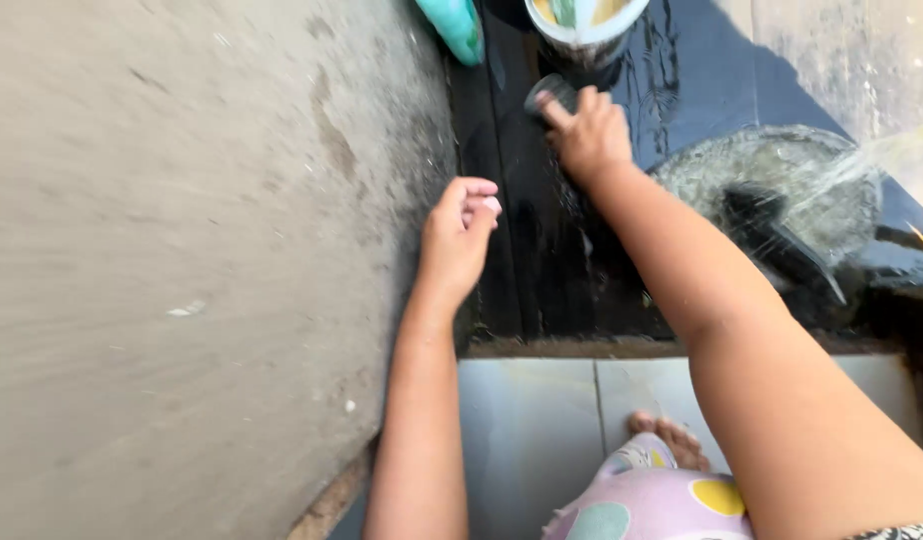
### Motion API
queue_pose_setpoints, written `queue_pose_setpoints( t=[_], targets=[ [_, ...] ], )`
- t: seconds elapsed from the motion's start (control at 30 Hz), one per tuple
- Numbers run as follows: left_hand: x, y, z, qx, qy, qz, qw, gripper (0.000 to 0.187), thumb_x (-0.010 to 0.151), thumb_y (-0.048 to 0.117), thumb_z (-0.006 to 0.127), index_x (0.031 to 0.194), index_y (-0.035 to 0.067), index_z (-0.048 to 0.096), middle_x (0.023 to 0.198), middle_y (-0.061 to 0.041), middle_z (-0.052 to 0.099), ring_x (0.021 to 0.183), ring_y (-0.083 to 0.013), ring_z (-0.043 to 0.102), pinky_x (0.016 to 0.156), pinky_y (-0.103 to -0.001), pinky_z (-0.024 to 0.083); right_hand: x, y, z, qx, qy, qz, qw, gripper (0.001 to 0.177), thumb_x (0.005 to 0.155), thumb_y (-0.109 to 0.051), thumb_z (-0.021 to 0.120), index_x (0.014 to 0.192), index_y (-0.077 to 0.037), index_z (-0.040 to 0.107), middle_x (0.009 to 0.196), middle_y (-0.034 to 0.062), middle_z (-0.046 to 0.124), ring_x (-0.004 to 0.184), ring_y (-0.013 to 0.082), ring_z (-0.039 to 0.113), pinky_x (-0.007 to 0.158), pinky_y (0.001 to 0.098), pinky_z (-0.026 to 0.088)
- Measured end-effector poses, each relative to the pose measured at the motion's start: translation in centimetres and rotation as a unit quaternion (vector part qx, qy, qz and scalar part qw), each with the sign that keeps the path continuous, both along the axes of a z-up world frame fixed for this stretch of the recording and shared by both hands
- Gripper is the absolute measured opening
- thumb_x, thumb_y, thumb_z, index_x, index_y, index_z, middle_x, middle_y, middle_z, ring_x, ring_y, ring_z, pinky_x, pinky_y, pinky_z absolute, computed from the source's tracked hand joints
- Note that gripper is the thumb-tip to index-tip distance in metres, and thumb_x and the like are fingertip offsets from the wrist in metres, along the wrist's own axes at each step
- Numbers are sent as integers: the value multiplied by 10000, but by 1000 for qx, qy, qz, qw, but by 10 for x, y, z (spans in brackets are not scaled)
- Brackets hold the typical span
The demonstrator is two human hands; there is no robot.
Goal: Washing and scrubbing a stone mortar and kitchen utensils in an outdoor washing area.
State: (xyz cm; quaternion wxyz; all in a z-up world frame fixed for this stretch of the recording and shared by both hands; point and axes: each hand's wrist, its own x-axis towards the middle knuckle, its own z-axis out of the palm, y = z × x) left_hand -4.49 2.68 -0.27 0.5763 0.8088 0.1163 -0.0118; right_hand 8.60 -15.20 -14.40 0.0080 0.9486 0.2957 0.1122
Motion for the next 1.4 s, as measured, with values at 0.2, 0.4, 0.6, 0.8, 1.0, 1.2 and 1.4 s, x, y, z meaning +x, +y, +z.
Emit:
queue_pose_setpoints(
  t=[0.2,0.4,0.6,0.8,1.0,1.2,1.4],
  targets=[
    [0,4,5,-57,10,24,998,206,974,89,599,1162,25,652,985,-77,746,844,-124,692,793,-272,570,-98,-18,-23,-20,18,-38,999,758,992,-234,523,1692,-154,245,1415,360,473,1207,447,576,1041,511,510],
    [-9,-5,26,14,22,8,1000,221,958,106,633,1154,12,669,967,-89,738,844,-142,685,779,-284,555,-110,-10,14,-105,383,-79,914,667,1033,-403,455,1623,-276,170,1196,257,493,956,354,596,677,425,619],
    [-10,3,8,-56,23,26,998,218,975,106,609,1167,10,650,990,-90,742,859,-140,692,804,-279,568,-10,20,11,134,303,-237,913,680,997,-356,536,1590,-154,269,1206,335,474,949,475,585,765,490,565],
    [-10,1,19,-48,8,36,998,216,971,91,582,1164,22,652,992,-86,747,866,-139,704,792,-285,573,-150,-16,-38,5,265,-118,957,708,1004,-233,515,1648,6,345,1257,427,522,875,377,628,678,427,584],
    [-7,-6,34,29,45,22,998,206,963,125,634,1145,33,669,945,-73,730,829,-139,661,756,-295,549,-53,14,-38,110,160,-128,973,733,952,-182,579,1629,-59,327,1291,421,458,976,446,625,839,481,566],
    [-6,-2,25,-4,19,25,999,230,959,135,616,1163,44,669,974,-66,747,853,-130,675,789,-290,563,-38,12,-22,76,191,-138,969,701,1000,-323,564,1561,-22,271,1475,369,414,1124,539,624,818,499,562],
    [-4,-5,30,25,24,26,999,217,966,164,638,1151,56,671,982,-64,747,857,-148,697,750,-311,560,-163,-15,18,-98,432,-134,886,758,1015,-501,462,1673,-280,159,1420,277,470,1124,389,644,760,418,613]
  ],
)
